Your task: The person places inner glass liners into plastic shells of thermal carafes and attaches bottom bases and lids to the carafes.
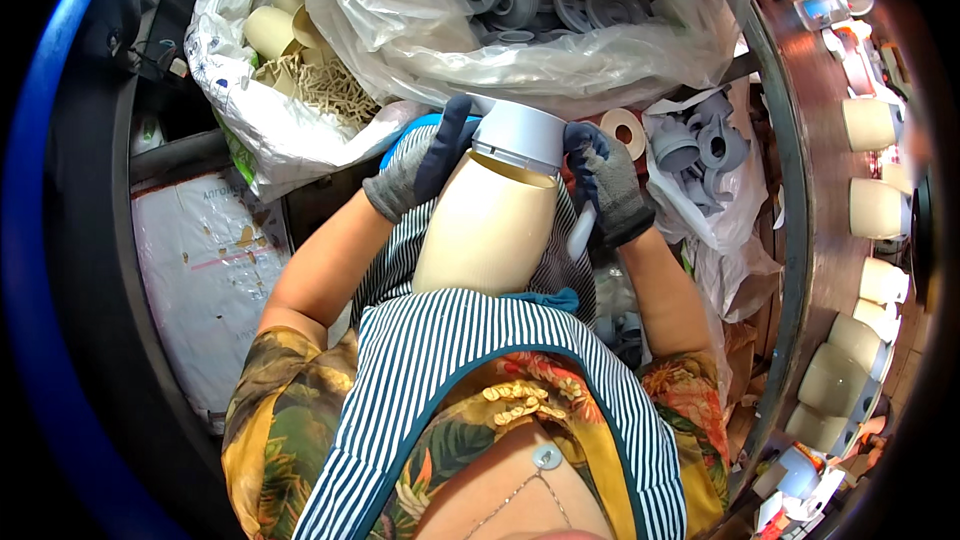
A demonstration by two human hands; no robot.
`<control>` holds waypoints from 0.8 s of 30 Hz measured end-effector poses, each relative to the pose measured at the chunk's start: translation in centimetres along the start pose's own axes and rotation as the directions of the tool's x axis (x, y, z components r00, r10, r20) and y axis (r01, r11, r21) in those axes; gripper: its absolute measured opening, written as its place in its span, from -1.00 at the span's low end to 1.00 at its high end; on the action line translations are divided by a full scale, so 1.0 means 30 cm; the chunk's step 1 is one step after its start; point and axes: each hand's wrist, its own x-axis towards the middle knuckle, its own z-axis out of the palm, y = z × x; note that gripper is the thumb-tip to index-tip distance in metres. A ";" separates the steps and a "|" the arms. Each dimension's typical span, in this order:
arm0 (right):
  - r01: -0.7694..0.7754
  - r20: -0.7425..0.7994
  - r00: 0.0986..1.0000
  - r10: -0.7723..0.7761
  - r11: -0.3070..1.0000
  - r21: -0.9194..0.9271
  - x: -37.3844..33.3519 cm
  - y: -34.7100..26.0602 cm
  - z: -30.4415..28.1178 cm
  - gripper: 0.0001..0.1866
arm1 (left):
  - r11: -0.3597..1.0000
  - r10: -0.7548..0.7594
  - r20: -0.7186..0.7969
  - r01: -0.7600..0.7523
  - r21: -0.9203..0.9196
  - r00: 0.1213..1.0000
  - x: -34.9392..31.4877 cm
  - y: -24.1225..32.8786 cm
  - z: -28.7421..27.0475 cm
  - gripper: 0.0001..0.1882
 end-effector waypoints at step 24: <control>-0.179 -0.140 0.798 -0.586 -0.009 -0.984 0.132 0.273 -0.286 -0.52 | 0.959 0.007 0.067 -0.025 0.282 0.998 -0.148 0.105 -0.019 -0.54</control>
